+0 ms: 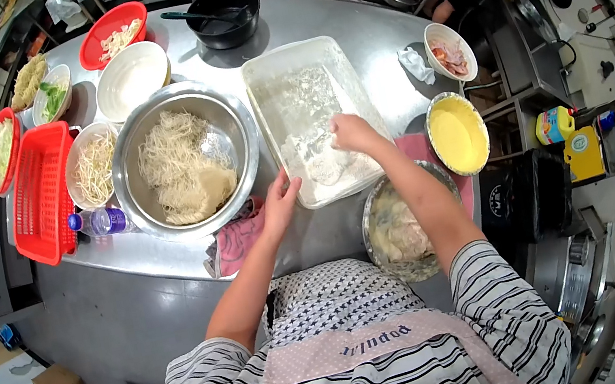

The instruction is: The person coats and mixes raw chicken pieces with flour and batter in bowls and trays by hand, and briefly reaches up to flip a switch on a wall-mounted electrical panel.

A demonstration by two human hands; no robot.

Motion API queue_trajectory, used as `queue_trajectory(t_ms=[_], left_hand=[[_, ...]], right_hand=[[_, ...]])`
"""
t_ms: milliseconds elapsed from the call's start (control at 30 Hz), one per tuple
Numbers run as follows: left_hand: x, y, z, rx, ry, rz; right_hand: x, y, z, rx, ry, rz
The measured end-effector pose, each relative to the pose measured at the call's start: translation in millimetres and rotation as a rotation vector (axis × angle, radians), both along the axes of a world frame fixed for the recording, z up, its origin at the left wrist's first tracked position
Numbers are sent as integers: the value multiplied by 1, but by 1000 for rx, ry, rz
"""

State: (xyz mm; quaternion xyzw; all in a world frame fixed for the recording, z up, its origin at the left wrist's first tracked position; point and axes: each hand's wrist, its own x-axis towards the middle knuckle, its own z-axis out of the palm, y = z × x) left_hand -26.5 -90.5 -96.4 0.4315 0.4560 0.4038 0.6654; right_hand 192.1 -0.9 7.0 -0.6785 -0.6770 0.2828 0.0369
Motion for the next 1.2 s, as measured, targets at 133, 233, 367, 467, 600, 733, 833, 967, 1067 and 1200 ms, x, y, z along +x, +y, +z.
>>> queue_trajectory(t_ms=[133, 233, 367, 467, 600, 733, 833, 967, 1067, 1200], left_hand=[[1, 0, -1, -19, 18, 16], [2, -1, -13, -7, 93, 42], [-1, 3, 18, 11, 48, -38], [8, 2, 32, 44, 24, 97], [24, 33, 28, 185, 53, 218], [44, 35, 18, 269, 543, 404], [40, 35, 13, 283, 547, 334], [40, 34, 18, 273, 555, 318], [40, 35, 15, 267, 526, 322], [37, 36, 10, 296, 511, 308]], right_hand=[[-12, 48, 40, -7, 154, -4], [3, 81, 23, 91, 206, -87], [54, 82, -14, 286, 250, -256], [73, 29, 17, 172, 573, -392], [97, -88, 41, -22, 692, -542], [121, -196, -29, 90, -68, -47], [111, -247, -38, 133, -309, -110], [130, -251, -54, 95, -226, -212], [150, -243, -64, 159, -27, -386], [166, -239, -60, 20, 426, -571]])
